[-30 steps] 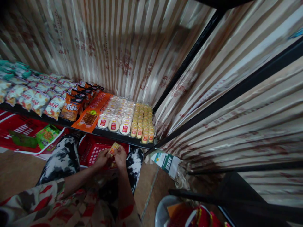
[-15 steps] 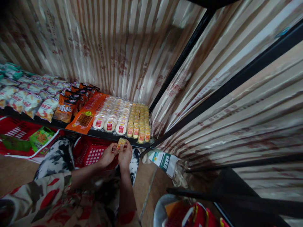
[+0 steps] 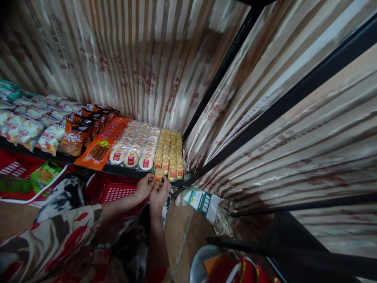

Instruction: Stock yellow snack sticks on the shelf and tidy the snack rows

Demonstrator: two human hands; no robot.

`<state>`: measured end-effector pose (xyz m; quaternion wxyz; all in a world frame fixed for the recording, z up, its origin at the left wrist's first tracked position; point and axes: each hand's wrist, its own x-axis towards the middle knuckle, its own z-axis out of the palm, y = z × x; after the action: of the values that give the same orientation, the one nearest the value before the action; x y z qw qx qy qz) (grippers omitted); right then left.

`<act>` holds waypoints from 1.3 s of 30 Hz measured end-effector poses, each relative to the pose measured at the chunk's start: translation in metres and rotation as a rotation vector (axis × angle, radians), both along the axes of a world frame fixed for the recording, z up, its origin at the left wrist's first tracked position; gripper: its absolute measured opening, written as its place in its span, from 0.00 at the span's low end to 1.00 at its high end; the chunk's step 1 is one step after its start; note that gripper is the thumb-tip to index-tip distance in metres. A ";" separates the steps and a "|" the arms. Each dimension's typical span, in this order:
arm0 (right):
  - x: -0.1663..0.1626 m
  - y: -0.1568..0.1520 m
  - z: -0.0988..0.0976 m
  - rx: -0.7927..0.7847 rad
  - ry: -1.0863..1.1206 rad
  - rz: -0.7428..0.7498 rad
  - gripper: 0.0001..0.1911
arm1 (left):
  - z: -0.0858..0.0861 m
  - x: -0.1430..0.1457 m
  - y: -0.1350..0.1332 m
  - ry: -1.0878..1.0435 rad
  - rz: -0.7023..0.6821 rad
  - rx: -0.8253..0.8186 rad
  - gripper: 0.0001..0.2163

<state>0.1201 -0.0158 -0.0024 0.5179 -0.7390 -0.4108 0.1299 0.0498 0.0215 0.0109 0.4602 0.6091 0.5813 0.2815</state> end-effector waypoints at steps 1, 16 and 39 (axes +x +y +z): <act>0.002 0.001 -0.001 0.001 -0.020 -0.007 0.20 | 0.000 0.003 0.002 0.001 0.000 -0.002 0.08; 0.022 0.015 -0.015 0.020 -0.063 -0.026 0.24 | 0.008 0.026 0.023 0.101 -0.041 0.047 0.08; 0.042 0.011 -0.030 0.085 -0.309 -0.175 0.20 | -0.007 0.035 0.024 0.136 0.025 0.196 0.06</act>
<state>0.1623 -0.0049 -0.0323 0.4888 -0.7604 -0.4248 -0.0483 0.0843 0.0457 0.0039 0.3544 0.6614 0.5885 0.3010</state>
